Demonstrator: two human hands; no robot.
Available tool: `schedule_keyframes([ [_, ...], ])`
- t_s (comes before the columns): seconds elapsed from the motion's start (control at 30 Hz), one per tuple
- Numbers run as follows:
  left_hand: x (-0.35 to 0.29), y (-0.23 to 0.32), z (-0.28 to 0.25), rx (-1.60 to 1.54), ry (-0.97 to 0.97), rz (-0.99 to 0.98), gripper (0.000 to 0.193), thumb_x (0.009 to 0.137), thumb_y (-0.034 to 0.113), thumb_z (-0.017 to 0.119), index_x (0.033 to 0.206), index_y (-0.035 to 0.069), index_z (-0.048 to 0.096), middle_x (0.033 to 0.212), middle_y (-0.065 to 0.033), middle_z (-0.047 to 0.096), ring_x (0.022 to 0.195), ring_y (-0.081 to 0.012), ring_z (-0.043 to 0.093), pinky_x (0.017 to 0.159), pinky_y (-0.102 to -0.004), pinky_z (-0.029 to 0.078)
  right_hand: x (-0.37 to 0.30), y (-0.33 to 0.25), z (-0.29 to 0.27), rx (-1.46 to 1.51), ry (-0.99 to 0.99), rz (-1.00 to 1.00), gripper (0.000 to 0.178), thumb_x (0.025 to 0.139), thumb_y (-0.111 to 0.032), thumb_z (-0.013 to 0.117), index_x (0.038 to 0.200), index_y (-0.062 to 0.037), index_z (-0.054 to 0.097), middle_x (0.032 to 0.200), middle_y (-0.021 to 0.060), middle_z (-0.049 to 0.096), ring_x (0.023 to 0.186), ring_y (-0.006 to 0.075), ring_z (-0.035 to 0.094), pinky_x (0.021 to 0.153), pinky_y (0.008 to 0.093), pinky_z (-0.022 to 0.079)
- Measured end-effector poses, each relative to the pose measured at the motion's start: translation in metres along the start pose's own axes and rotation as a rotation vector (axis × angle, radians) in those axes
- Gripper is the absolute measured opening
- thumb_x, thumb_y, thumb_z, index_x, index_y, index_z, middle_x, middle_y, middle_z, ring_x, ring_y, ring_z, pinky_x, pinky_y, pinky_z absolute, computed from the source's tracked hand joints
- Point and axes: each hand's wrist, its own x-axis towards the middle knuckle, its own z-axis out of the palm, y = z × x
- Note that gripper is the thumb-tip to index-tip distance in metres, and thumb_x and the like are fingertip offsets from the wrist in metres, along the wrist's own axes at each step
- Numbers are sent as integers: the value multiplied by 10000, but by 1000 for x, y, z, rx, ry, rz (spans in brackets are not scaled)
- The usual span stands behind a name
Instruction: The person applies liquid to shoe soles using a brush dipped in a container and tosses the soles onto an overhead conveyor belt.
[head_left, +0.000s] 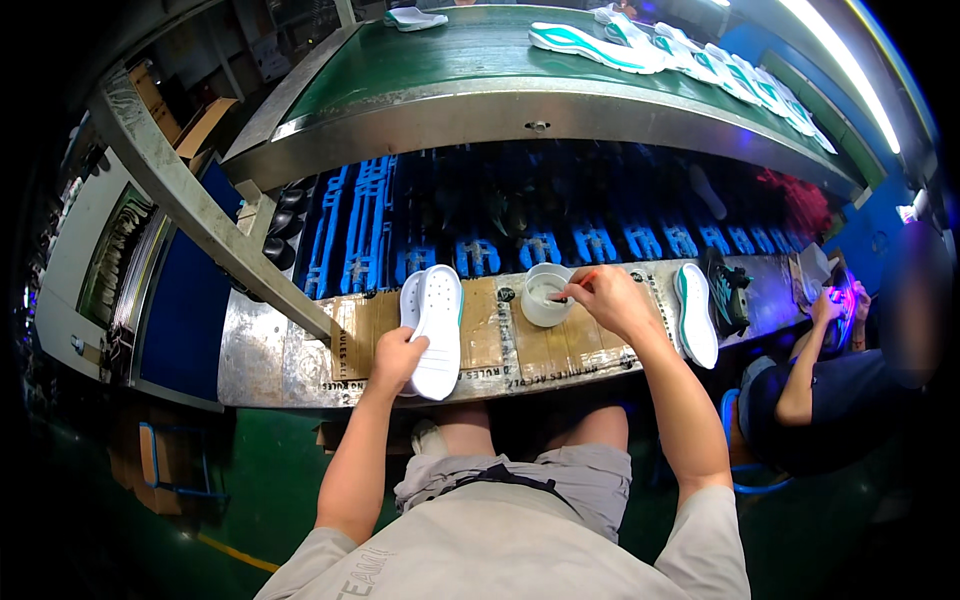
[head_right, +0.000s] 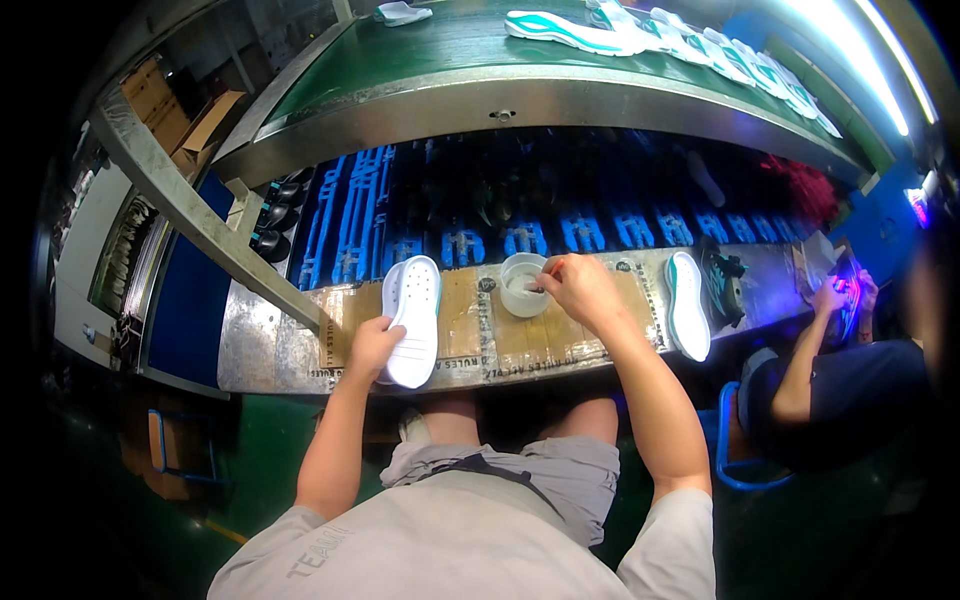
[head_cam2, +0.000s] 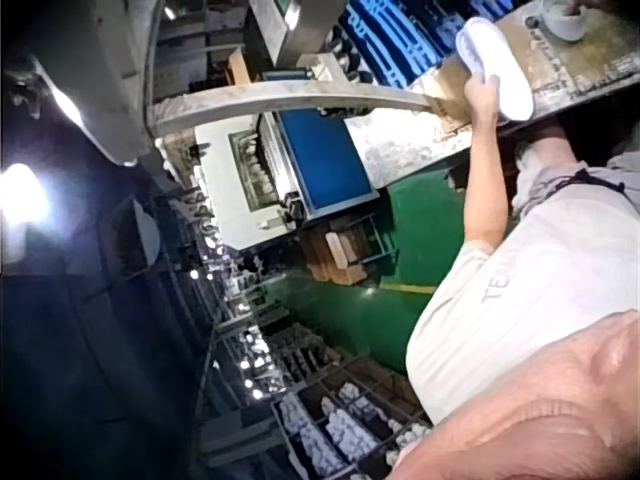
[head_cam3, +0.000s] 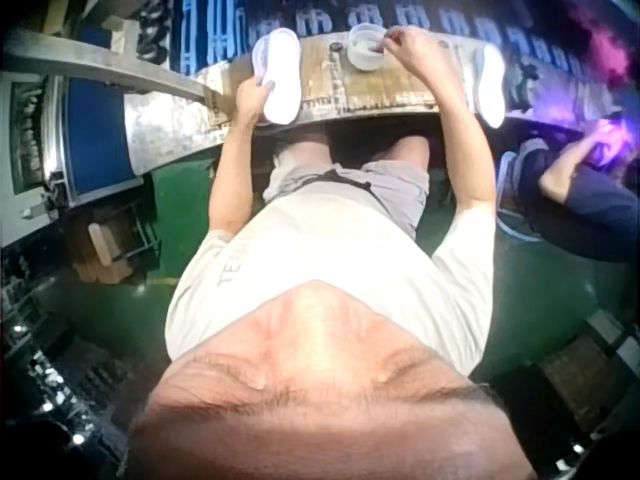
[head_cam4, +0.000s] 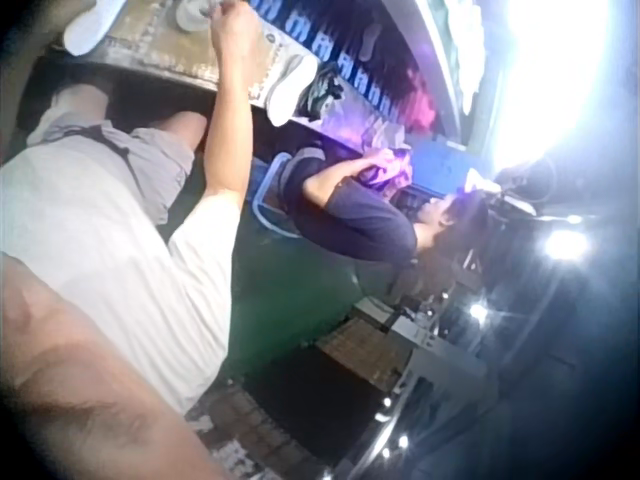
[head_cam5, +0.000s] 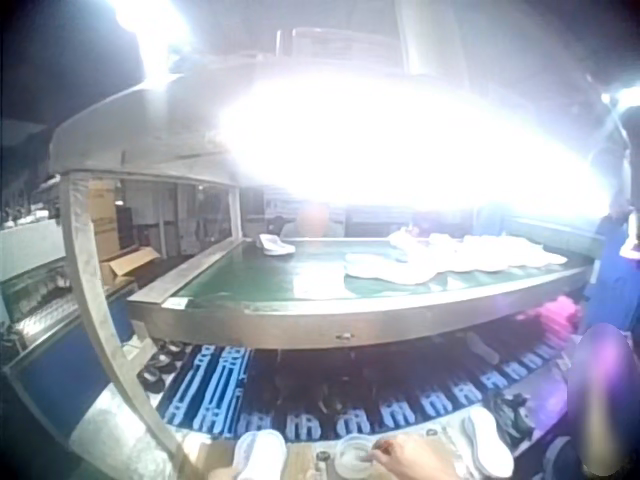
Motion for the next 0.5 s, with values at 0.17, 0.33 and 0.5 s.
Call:
schedule_keyframes([
  [0.17,-51,-7,-22,-1074,-292,-255,680,1024,344,533,1517,-110,420,1370,-311,626,1194,-398,690,992,-511,584,-10,-25,-7,47,106,39,262,926,-311,789,970,-53,811,836,169,763,784,334,742,732,410,572],
  [0.33,-98,-3,-7,-1791,-693,-278,917,1052,687,310,1671,17,219,1601,-413,341,1427,-623,415,1080,-719,459,-17,-1,1,136,255,-161,200,963,-193,732,1004,-4,780,778,165,734,681,283,706,652,367,523],
  [0.5,-99,17,4,-1779,-559,-321,876,1014,561,547,1657,37,264,1599,-389,352,1411,-575,460,1148,-680,416,-32,-17,9,226,233,-226,158,959,-143,745,1038,-15,794,907,126,777,791,242,722,730,339,546],
])
